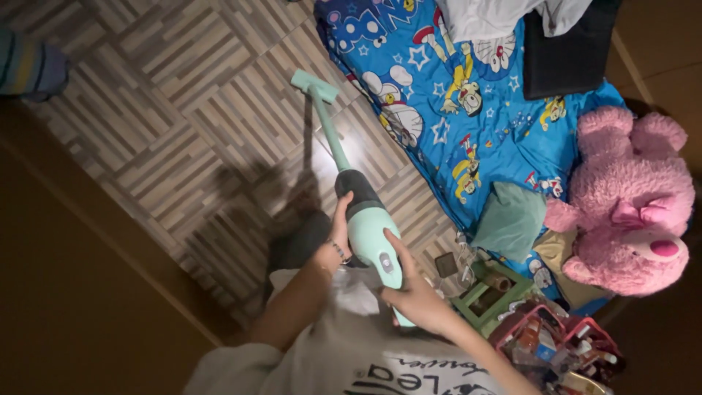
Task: The person uses a handheld cordless vacuum to clean a patterned tiled floor in a bedroom. They move the vacuum back and forth across the floor, covering areas near a bed with a blue cartoon-patterned sheet, a pink teddy bear, and a standing fan.
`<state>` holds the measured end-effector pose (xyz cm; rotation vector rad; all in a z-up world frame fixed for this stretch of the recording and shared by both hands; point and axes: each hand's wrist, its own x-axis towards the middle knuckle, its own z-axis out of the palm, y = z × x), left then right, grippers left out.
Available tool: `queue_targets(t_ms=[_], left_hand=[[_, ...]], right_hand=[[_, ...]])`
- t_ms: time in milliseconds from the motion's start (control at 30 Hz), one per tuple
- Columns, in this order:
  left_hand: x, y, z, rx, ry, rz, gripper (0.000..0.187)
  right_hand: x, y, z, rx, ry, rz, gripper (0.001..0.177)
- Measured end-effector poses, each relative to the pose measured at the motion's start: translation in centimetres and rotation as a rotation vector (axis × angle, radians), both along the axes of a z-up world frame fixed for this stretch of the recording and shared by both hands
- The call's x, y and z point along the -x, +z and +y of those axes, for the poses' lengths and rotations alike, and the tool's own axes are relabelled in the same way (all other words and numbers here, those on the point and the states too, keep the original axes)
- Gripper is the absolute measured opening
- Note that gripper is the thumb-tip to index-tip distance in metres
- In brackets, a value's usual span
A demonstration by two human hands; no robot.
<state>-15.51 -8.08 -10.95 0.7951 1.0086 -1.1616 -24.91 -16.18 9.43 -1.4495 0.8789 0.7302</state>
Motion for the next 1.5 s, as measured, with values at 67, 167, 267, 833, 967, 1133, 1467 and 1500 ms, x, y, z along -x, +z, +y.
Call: queue_targets(t_ms=[67,167,267,833,967,1133,1467,1500], left_hand=[[-1.4,-0.9,0.3,0.009,0.003,0.002,0.051],[-5.4,6.4,0.3,-0.03,-0.018,-0.023,0.079],[-8.2,9.5,0.6,-0.07,-0.021,-0.06,0.119],[-18.0,11.5,-1.3,-0.294,0.068,-0.129,0.119],[-21.2,3.0,-1.7,-0.101,0.214,-0.099,0.101],[-24.7,-0.8,-3.9,-0.039,0.305,-0.078,0.095],[-30.0,-10.5,-6.6,-0.06,0.488,-0.009,0.073],[-30.4,-13.5,-6.1,-0.088,0.455,0.009,0.077]], right_hand=[[-1.8,-0.5,0.5,-0.025,-0.025,0.002,0.101],[-4.2,-0.7,1.7,-0.02,-0.103,0.033,0.1],[-6.1,-1.7,2.3,0.009,-0.149,0.03,0.097],[-16.7,-3.4,0.1,-0.054,0.105,-0.059,0.095],[-22.4,-2.5,-1.5,0.087,0.119,-0.001,0.091],[-26.8,-3.9,-4.8,0.1,0.185,-0.02,0.093],[-33.3,-5.2,-9.9,0.16,0.459,-0.129,0.096],[-33.6,-5.4,-10.4,0.158,0.452,-0.154,0.097]])
